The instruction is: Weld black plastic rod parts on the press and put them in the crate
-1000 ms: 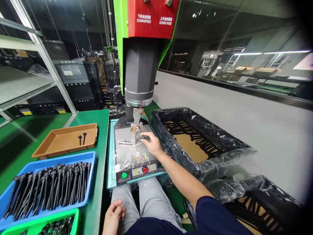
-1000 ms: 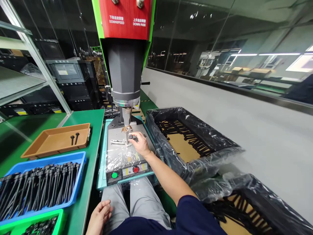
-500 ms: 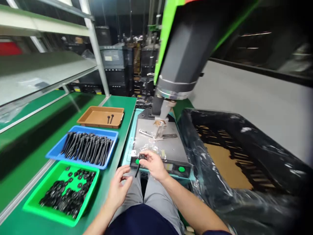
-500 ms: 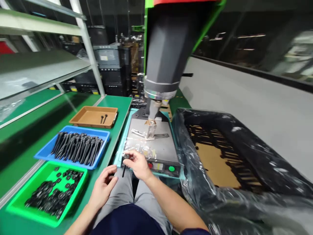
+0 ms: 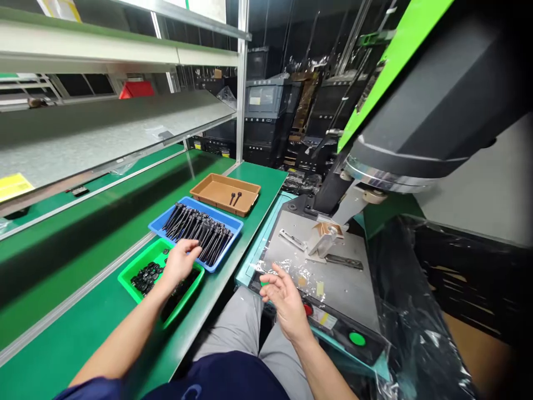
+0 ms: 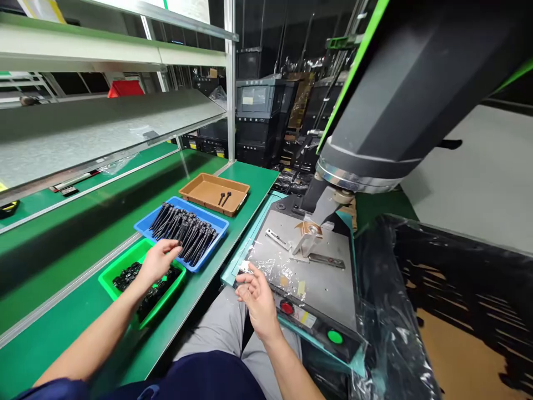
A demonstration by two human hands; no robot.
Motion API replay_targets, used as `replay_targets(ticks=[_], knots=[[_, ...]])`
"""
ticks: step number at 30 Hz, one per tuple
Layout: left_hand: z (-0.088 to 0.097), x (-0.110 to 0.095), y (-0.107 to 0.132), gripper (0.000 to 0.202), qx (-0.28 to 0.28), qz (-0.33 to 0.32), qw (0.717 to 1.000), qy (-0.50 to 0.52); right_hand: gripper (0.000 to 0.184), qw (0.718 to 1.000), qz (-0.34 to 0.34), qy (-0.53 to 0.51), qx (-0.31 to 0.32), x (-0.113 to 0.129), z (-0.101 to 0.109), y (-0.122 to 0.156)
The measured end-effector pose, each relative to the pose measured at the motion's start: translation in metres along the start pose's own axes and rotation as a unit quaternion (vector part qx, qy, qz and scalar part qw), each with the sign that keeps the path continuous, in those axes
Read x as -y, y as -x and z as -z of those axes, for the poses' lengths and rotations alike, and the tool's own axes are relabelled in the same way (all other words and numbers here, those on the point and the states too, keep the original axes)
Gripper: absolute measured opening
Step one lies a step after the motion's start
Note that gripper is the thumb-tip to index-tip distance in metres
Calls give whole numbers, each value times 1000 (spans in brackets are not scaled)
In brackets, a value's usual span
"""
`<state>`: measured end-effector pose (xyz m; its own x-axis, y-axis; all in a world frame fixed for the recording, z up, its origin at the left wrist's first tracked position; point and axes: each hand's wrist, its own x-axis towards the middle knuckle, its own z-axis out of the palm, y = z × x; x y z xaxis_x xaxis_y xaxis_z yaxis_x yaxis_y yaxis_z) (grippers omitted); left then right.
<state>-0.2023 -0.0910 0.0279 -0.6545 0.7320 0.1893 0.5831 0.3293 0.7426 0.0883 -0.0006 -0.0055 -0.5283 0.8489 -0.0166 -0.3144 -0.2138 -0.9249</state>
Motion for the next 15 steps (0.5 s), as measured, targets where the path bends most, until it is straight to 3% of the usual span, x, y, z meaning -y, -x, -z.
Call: replay_targets(ticks=[2,6,11,15], knots=[[10,18,-34,39,-25,36,997,-56,61,1000,-8,4,-7,-4,4,4],[10,42,-77,34,35,67,982,-173,58,1000,-23,7,-20,-10,10,11],[-7,52,-86,18,81,63,966,-235,52,998,-41,7,-43,-14,18,18],[-14,52,-85,18,92,56,956,-273,51,996,-61,4,-60,-21,25,27]])
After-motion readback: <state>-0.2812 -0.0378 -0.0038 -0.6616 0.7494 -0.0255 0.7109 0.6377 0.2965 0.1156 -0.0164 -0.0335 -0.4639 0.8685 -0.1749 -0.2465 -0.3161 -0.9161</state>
